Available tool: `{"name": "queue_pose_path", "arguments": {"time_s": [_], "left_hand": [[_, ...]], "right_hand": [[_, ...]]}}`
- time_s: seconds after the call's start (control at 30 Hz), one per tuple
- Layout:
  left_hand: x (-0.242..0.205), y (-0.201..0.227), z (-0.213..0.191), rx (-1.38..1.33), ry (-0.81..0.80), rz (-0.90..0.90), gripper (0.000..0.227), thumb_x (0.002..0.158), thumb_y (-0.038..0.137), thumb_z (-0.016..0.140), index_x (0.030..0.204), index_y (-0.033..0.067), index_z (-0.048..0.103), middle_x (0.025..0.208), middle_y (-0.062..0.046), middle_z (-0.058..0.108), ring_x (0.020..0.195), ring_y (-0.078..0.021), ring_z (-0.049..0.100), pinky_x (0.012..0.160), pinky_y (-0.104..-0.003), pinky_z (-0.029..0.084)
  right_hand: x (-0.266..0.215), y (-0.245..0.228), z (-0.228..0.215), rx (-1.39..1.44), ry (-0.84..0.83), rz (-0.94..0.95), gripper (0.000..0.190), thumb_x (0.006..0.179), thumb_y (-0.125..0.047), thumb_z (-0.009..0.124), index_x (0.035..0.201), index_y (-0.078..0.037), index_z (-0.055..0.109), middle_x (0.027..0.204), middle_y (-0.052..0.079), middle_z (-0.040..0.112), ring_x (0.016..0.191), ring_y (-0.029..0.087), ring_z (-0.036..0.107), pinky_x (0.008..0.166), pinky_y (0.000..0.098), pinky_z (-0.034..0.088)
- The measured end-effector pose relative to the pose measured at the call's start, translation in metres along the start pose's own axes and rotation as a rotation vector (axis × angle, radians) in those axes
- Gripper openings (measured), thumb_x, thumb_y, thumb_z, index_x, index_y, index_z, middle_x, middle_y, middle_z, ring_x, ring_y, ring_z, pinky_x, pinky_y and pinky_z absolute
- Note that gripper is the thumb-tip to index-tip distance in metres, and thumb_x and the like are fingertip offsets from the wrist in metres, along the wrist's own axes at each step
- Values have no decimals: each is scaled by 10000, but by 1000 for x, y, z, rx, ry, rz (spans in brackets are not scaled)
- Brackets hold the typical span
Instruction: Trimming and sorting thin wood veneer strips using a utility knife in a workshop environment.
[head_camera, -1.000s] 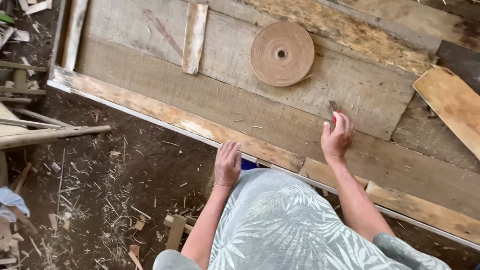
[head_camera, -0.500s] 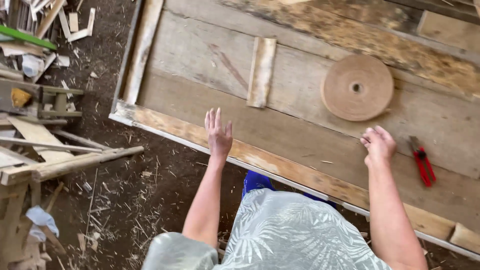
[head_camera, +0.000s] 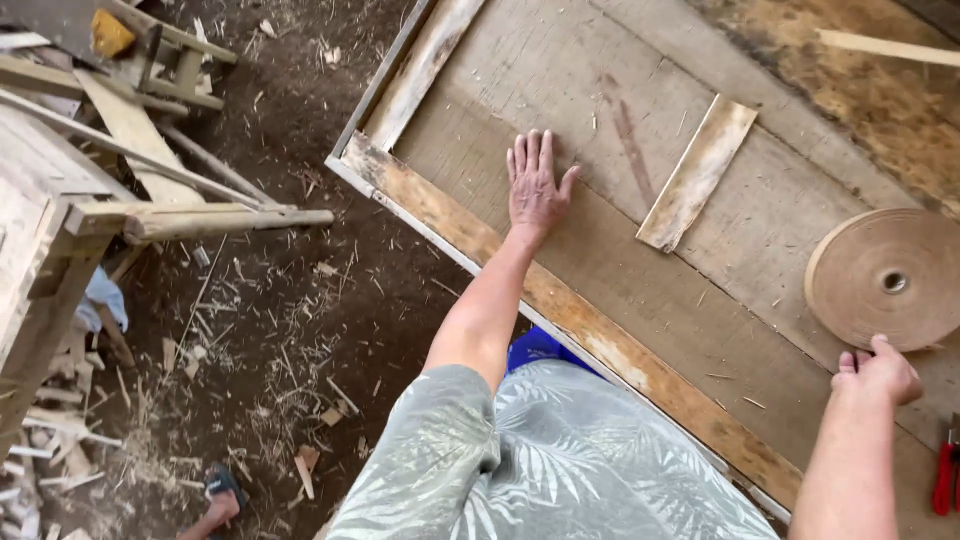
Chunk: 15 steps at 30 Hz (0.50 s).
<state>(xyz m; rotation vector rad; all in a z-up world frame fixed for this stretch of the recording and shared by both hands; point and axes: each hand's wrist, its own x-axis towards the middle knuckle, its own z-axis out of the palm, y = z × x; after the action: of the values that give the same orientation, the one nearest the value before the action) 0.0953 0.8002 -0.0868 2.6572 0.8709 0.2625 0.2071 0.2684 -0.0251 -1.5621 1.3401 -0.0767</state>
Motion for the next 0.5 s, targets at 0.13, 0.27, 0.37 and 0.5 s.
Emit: {"name": "queue_pose_path", "arguments": {"time_s": [0.13, 0.27, 0.37, 0.5], "left_hand": [[-7, -2, 6, 24, -1, 19, 832, 1020, 645, 453, 1628, 110, 261, 1691, -160, 289, 1591, -390, 210, 1322, -560, 133], [4, -7, 16, 170, -79, 42, 855, 1027, 695, 407, 1663, 160, 209, 1732, -112, 168, 1603, -394, 112, 1300, -574, 77], [0, -15, 14, 46, -14, 140, 821, 948, 592, 666, 1607, 191, 385, 1663, -79, 357, 1540, -398, 264, 1226, -649, 117], [9, 16, 9, -16, 34, 181, 860, 925, 430, 823, 1609, 126, 401, 1635, -166, 388, 1520, -388, 287, 1238, -572, 130]], "right_hand": [[-13, -9, 2, 8, 26, -38, 146, 809, -72, 776, 848, -174, 677, 775, -26, 715, 601, 64, 562, 511, 259, 414], [17, 3, 14, 82, 43, -82, 223, 682, -44, 857, 770, -139, 675, 841, -6, 790, 647, 82, 705, 439, 299, 311], [3, 9, 6, 131, 39, -143, 420, 733, 17, 901, 690, -174, 529, 643, -41, 533, 524, 80, 491, 432, 323, 360], [119, 56, 8, 68, 68, -94, 592, 799, -271, 937, 1264, -165, 587, 801, 59, 587, 608, 176, 607, 613, 369, 543]]}}
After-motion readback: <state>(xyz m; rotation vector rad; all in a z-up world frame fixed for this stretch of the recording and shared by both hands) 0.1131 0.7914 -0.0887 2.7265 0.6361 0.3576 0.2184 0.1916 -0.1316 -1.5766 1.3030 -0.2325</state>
